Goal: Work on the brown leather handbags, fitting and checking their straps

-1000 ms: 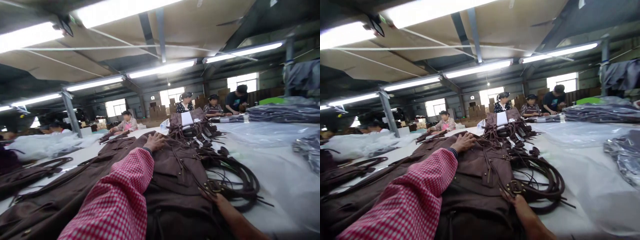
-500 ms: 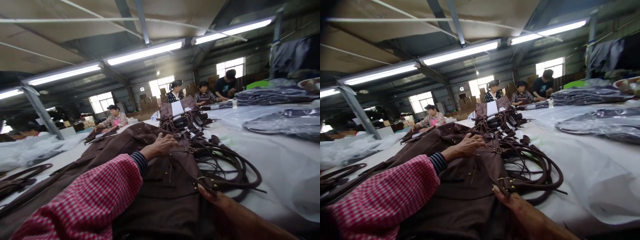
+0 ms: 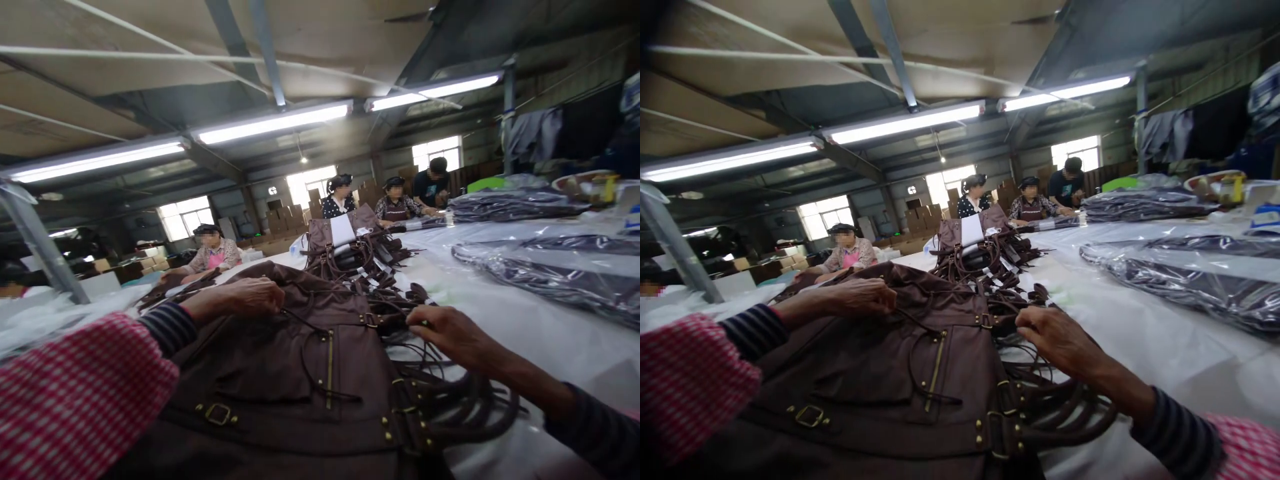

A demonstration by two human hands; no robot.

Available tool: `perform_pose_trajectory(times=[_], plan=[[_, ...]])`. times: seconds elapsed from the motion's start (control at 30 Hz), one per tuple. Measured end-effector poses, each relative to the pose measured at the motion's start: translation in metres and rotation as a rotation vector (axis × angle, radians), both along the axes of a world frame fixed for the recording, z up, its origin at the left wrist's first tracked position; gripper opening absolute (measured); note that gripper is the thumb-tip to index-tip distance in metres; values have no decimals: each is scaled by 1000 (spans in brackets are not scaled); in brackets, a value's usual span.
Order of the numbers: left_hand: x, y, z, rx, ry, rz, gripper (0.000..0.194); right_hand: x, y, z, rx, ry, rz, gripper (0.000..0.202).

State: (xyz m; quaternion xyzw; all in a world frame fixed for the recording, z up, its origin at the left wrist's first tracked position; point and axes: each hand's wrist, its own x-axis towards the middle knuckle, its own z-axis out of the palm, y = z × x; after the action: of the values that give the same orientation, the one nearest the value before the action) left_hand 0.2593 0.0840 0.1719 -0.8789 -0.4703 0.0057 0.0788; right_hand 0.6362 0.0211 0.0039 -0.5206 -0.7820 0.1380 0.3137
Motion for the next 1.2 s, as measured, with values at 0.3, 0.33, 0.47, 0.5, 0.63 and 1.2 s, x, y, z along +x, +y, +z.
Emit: perform_pose_trajectory(times=[0.3,0.33,0.47,0.5,0.63,1.2], plan=[[-26,12,-99,-44,84,-225,24,-9,75,-35,256,-677,-167,23],[-30,13,-105,-34,64,-212,24,-8,74,-32,283,-692,-170,20],[-34,19,-107,-77,44,-198,22,-3,67,-4,422,-767,-197,18],[-34,20,-106,-84,36,-200,21,-1,65,4,447,-786,-207,19],[-37,24,-110,-83,-16,-192,20,27,49,25,373,-823,-312,19],[-47,47,-53,-552,-1386,110,50,-115,31,147,-186,779,683,59]])
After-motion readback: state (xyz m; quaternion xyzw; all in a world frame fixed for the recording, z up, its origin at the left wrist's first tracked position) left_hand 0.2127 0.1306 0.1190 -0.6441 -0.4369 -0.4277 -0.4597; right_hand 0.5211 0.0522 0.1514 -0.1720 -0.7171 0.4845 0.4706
